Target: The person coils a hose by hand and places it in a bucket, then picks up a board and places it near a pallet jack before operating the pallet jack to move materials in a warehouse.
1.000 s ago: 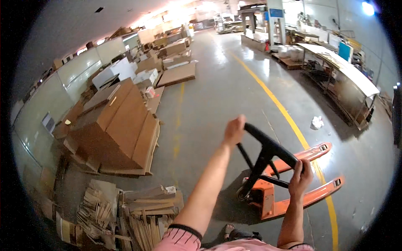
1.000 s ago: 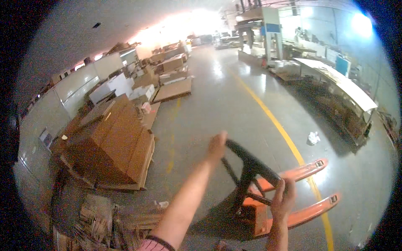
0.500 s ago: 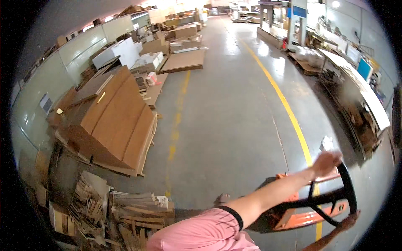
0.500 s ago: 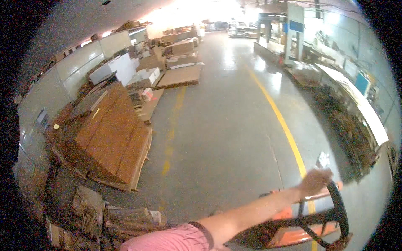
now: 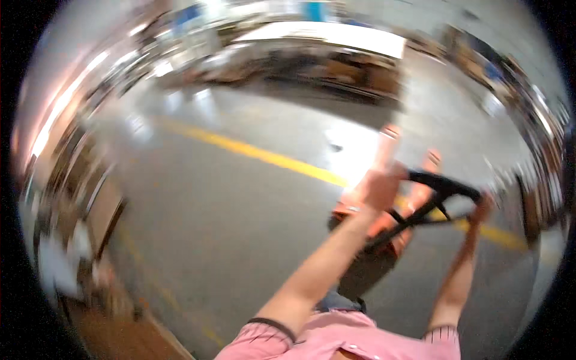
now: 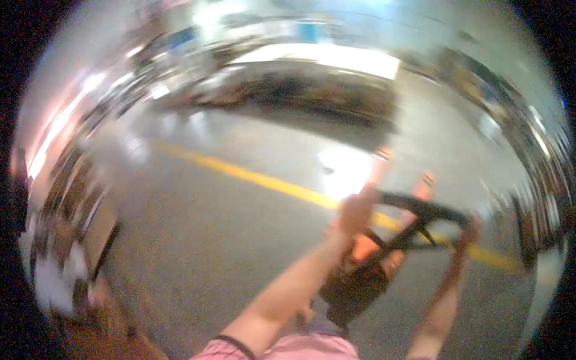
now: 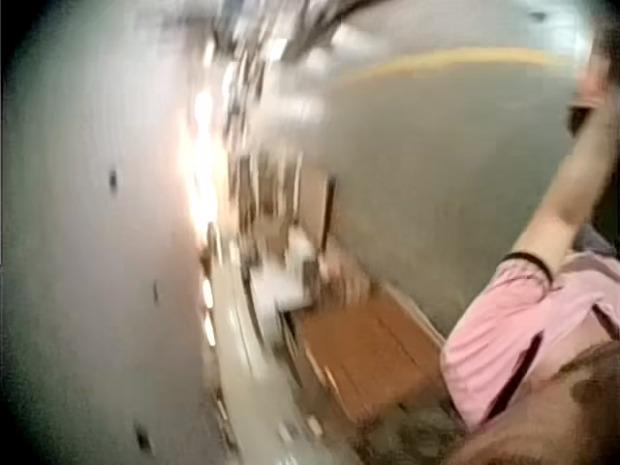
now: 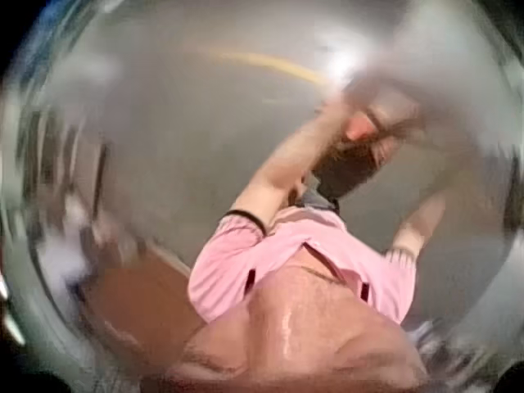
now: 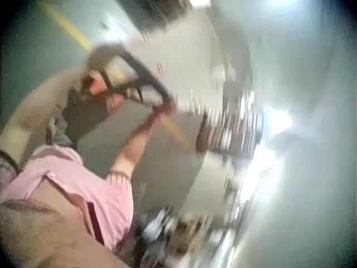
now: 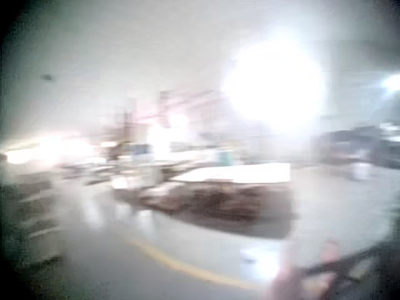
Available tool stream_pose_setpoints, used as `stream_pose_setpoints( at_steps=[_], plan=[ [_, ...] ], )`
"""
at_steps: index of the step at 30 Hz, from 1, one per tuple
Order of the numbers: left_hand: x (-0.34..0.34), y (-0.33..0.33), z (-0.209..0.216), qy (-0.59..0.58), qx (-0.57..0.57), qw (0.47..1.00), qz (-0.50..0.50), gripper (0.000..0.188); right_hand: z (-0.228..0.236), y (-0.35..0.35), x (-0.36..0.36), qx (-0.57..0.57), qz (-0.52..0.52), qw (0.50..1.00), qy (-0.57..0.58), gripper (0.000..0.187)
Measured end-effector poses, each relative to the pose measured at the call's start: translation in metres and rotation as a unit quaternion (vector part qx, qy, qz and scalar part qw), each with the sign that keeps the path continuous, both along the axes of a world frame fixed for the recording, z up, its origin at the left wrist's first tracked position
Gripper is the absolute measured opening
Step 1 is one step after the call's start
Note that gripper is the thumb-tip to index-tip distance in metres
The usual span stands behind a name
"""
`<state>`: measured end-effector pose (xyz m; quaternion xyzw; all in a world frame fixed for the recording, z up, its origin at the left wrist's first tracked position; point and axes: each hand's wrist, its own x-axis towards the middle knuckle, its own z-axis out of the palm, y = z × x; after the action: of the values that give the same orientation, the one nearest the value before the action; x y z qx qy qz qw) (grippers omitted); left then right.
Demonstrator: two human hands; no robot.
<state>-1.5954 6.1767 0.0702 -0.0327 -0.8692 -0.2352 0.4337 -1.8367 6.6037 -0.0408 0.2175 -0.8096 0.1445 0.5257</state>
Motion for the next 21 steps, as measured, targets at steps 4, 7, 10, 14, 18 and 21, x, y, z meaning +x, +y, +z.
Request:
stream_pose_setpoints(
  at_steps=[4,7,10,14,18,21],
  plan=[
    [-0.056,-0.032,0.031,-0.034,0.091,0.995,-0.011,0.004,0.117,-0.14,0.043,-0.159,0.069,0.984,-0.044,0.025],
    [-0.097,-0.04,0.052,0.005,0.058,0.995,-0.077,0.009,0.125,-0.152,0.029,-0.239,0.042,0.969,-0.05,0.037],
    [-0.163,-0.058,0.032,0.057,0.086,0.986,-0.128,0.022,0.141,-0.164,0.052,-0.244,0.003,0.967,-0.078,0.038],
    [-0.207,-0.078,0.03,0.022,0.174,0.966,-0.191,0.021,0.146,-0.182,0.025,-0.23,-0.126,0.96,-0.097,0.038],
    [-0.235,-0.063,0.038,0.062,0.163,0.951,-0.254,0.019,0.146,-0.166,-0.063,-0.21,-0.115,0.969,-0.056,0.037],
    [-0.258,-0.076,0.05,0.032,0.125,0.957,-0.26,0.023,0.136,-0.176,-0.132,-0.308,0.021,0.946,-0.098,0.045]
  ],
)
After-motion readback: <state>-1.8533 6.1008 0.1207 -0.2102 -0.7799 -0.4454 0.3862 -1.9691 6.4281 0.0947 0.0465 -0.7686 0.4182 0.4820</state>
